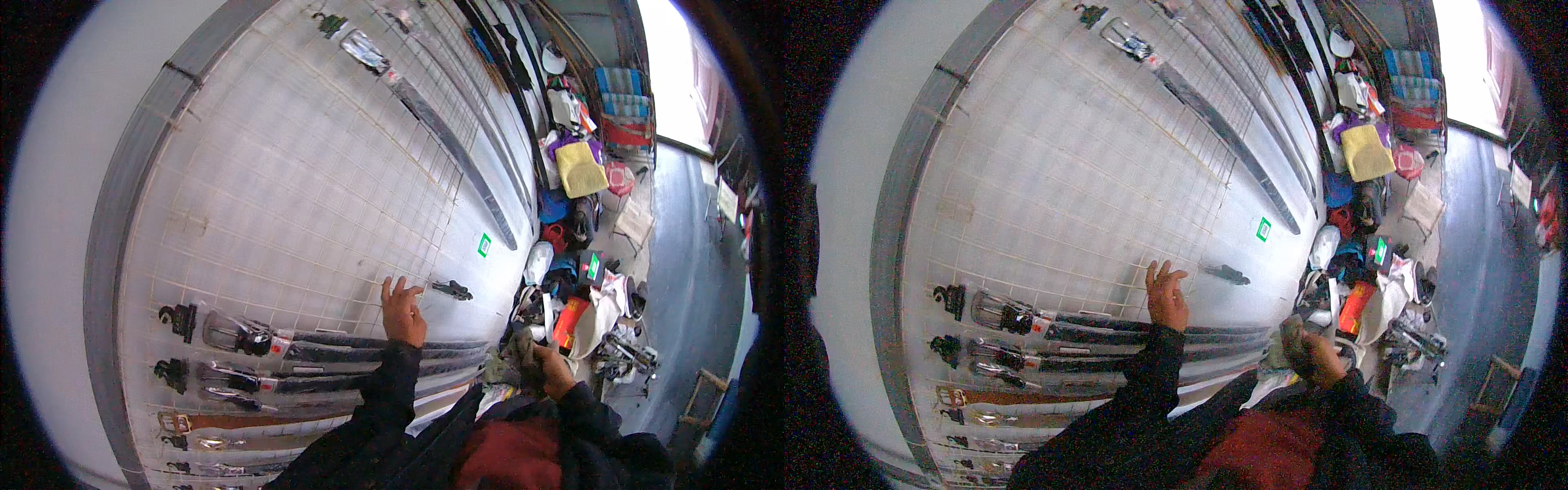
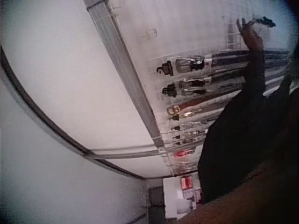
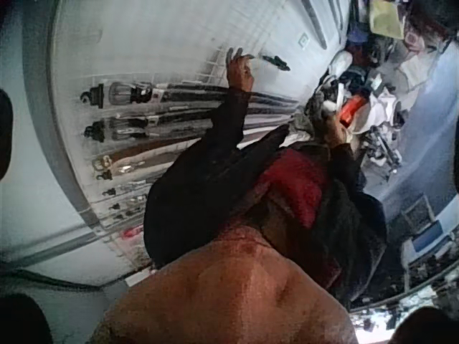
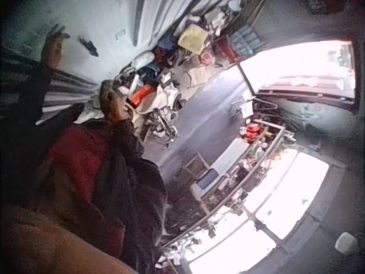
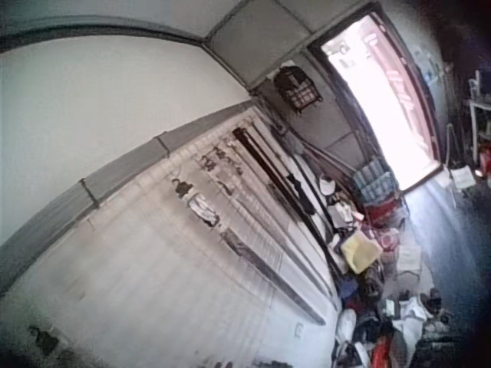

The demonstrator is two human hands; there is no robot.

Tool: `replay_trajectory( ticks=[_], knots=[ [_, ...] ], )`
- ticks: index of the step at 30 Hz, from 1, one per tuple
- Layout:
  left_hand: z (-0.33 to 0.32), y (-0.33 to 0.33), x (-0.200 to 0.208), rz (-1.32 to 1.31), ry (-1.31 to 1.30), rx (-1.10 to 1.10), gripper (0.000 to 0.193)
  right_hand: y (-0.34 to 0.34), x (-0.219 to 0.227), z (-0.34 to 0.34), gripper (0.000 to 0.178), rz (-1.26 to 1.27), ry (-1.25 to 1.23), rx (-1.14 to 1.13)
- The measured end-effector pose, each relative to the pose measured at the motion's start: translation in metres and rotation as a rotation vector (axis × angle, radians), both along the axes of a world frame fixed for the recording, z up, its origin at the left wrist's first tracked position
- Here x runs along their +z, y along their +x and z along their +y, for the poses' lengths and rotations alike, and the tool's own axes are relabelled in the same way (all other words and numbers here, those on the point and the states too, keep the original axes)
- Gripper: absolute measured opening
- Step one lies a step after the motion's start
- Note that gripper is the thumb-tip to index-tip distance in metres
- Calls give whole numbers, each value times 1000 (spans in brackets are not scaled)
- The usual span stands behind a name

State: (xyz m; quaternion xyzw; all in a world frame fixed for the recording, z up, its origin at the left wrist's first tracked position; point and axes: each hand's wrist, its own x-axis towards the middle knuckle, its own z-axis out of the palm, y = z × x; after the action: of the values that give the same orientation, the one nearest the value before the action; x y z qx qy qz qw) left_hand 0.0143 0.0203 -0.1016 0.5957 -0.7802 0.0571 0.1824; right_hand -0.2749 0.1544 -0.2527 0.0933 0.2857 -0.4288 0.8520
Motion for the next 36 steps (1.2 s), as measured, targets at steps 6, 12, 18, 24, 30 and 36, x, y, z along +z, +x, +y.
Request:
replay_trajectory(
  ticks=[6, 12, 18, 24, 30, 36],
  knots=[
    [28, 8, 14, 73, -126, 42, 37, 11, -8, 7, 23, 194, -323, 136],
    [26, 11, 6, 34, -6, 94, 34, 24, -4, -6, 25, -205, 54, 11],
    [13, 22, 1, -14, 46, 100, 35, 46, 41, -51, 25, 110, -166, 14],
    [8, 37, -15, 135, 30, 129, 32, 91, 145, -151, 35, 276, -483, -279],
    [13, 43, -16, -76, -62, 25, 31, 122, 281, -288, 36, 589, -1017, -694],
    [15, 42, -6, -34, -24, -41, 38, 156, 365, -390, 30, 977, -1272, -1038]
  ],
)
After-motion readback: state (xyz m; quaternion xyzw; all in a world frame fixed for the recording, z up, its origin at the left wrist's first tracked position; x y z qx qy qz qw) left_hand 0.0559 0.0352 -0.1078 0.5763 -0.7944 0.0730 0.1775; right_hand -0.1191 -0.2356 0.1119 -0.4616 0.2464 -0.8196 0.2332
